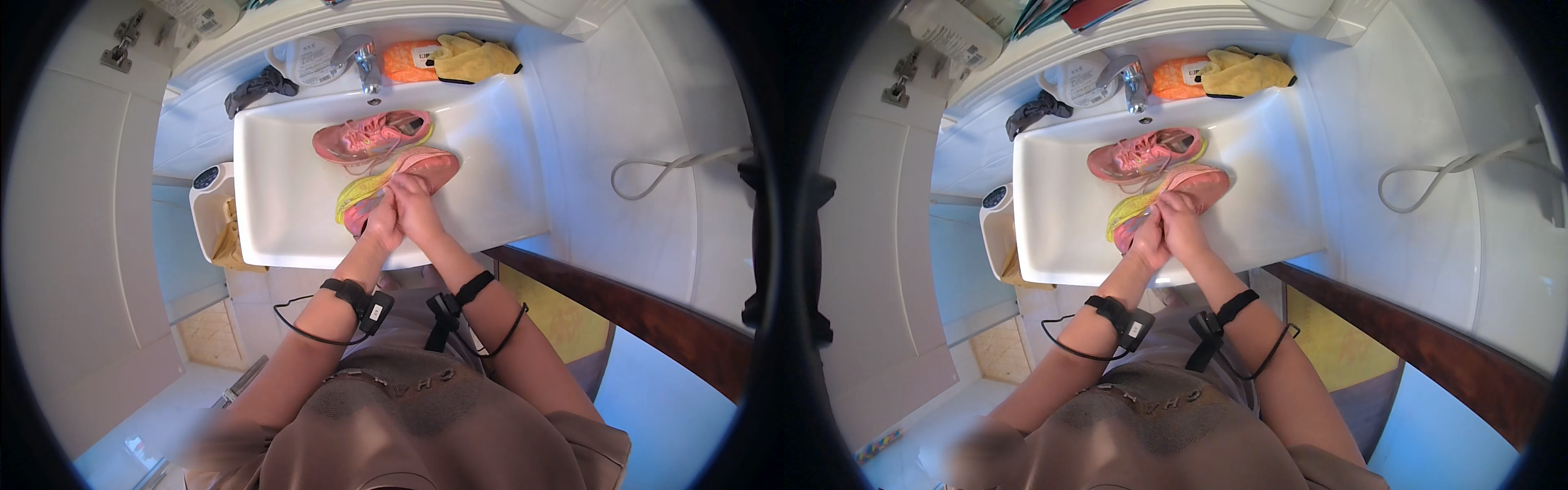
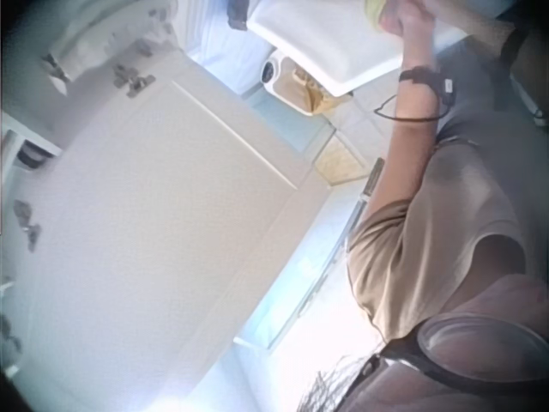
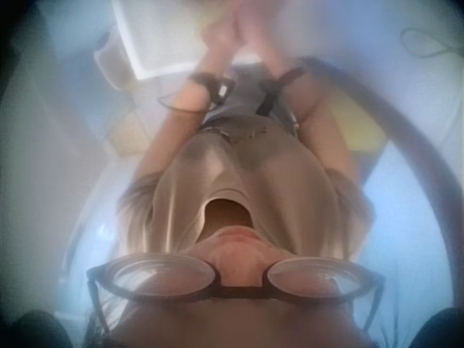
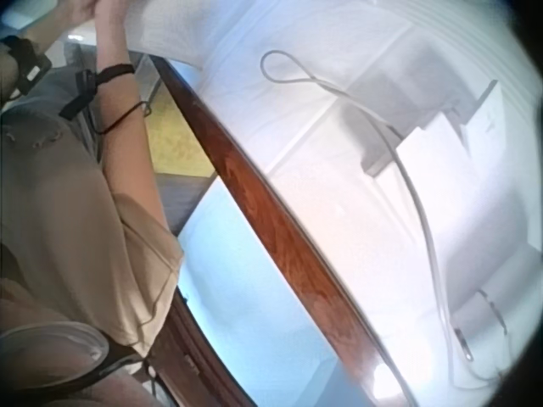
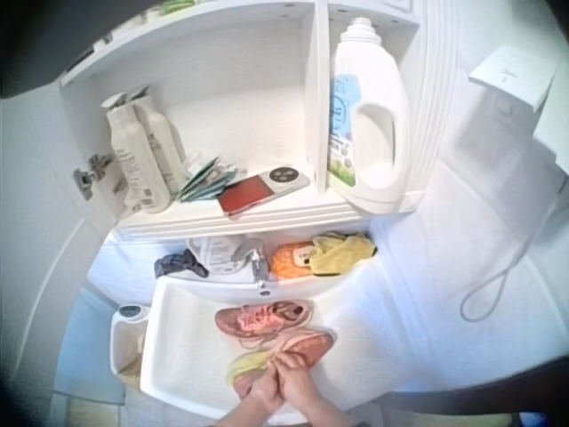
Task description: The person washes a pair of pink sneakers in a white sink using a yellow sponge and liquid detergent. They scrub the uppers and soles, rinse the shoes under running water, and continue scrubbing with the sponge.
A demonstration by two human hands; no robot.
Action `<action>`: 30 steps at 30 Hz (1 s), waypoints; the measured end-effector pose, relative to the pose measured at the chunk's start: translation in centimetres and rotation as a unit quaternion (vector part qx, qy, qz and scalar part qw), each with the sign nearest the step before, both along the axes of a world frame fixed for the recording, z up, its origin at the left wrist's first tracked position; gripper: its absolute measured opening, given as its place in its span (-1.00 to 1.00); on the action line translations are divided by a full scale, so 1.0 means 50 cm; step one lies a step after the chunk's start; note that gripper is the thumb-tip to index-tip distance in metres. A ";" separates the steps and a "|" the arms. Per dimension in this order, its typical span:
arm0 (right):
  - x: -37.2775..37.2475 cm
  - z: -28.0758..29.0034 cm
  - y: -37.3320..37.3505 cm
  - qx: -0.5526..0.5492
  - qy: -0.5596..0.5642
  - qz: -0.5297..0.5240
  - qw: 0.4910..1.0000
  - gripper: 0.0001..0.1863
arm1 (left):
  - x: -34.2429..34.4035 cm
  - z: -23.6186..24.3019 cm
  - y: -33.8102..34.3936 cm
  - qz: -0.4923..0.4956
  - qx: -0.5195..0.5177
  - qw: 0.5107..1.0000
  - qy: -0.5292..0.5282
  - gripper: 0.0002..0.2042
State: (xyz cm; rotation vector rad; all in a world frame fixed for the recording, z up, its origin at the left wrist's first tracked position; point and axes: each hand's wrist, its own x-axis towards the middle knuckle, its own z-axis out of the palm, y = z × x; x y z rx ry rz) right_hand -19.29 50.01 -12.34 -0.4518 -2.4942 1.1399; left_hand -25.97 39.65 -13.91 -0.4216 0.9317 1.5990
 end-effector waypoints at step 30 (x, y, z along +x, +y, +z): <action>0.012 -0.047 0.060 0.077 0.085 -0.107 0.988 -0.69 | 0.013 0.027 -0.014 -0.044 0.083 0.995 0.022 -0.48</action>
